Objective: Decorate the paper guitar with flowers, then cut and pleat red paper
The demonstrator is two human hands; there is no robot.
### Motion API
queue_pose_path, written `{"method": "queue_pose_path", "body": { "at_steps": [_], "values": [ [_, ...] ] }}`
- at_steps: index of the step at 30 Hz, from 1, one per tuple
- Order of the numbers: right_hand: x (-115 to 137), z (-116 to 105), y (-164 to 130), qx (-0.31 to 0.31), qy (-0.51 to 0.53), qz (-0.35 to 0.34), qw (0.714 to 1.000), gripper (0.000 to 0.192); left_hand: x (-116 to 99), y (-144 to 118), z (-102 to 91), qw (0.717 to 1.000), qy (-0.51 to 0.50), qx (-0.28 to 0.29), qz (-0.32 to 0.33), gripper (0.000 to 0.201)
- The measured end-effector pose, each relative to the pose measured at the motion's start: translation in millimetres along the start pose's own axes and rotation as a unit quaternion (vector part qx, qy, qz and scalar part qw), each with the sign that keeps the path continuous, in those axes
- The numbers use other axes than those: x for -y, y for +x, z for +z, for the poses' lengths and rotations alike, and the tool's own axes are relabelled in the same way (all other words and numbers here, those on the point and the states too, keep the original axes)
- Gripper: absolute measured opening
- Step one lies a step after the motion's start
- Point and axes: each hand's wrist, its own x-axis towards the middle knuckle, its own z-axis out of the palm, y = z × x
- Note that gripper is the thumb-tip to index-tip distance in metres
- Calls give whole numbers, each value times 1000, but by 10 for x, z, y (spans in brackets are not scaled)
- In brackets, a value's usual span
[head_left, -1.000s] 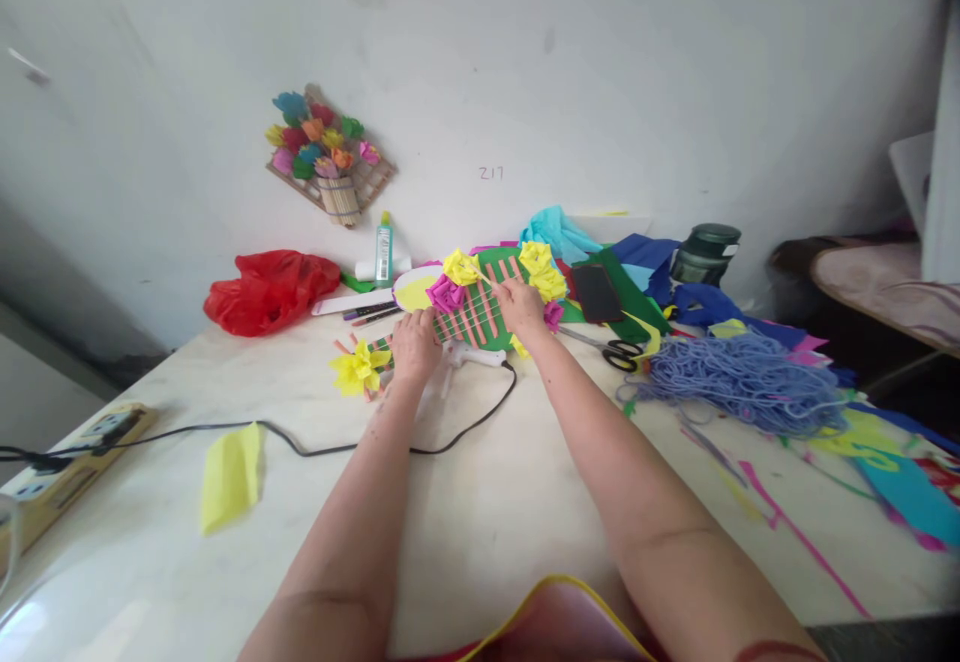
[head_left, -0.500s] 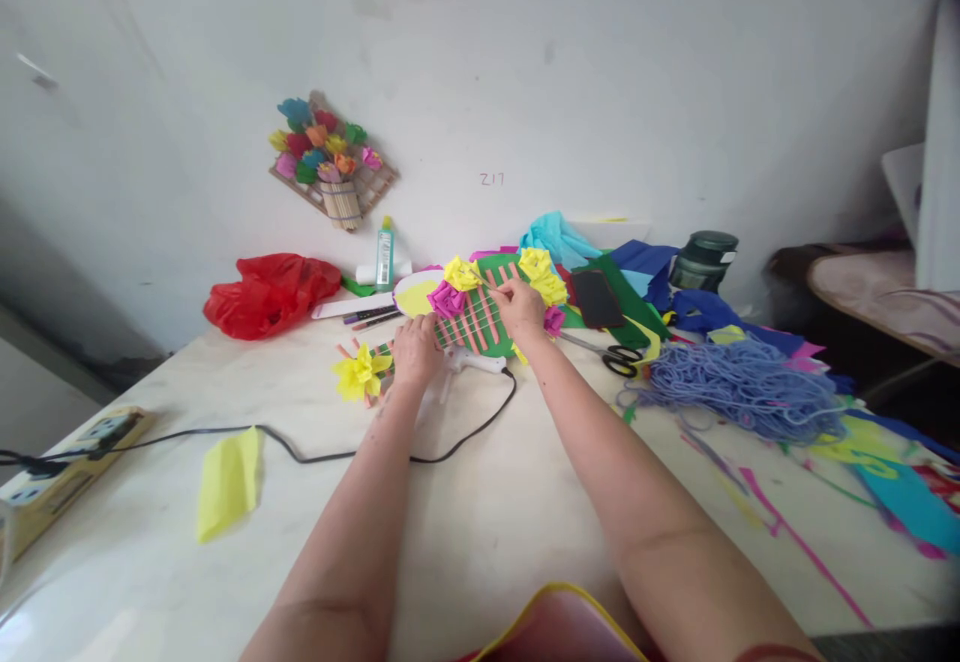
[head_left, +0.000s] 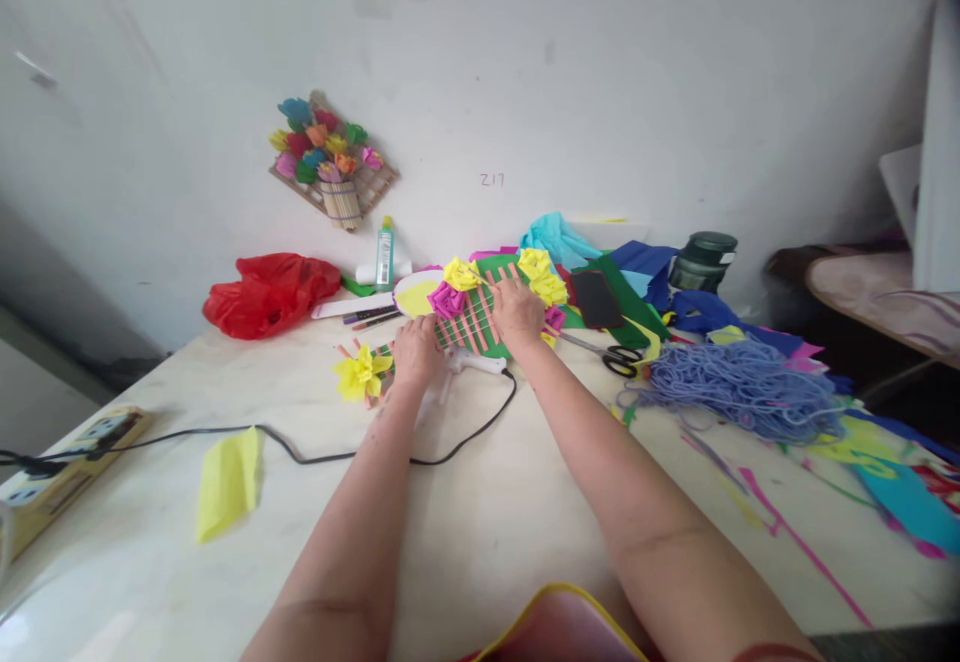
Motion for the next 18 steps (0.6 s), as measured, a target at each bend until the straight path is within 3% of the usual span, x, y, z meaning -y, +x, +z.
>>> {"method": "queue_pose_path", "body": {
  "at_steps": [8,18],
  "values": [
    [-13,75,14,49,33,58,997,29,0,-1,-4,1000,1,0,1,50],
    [-25,136,32,15,134,124,983,20,-12,-11,-13,1000,-9,5,-2,48]
  ]
}}
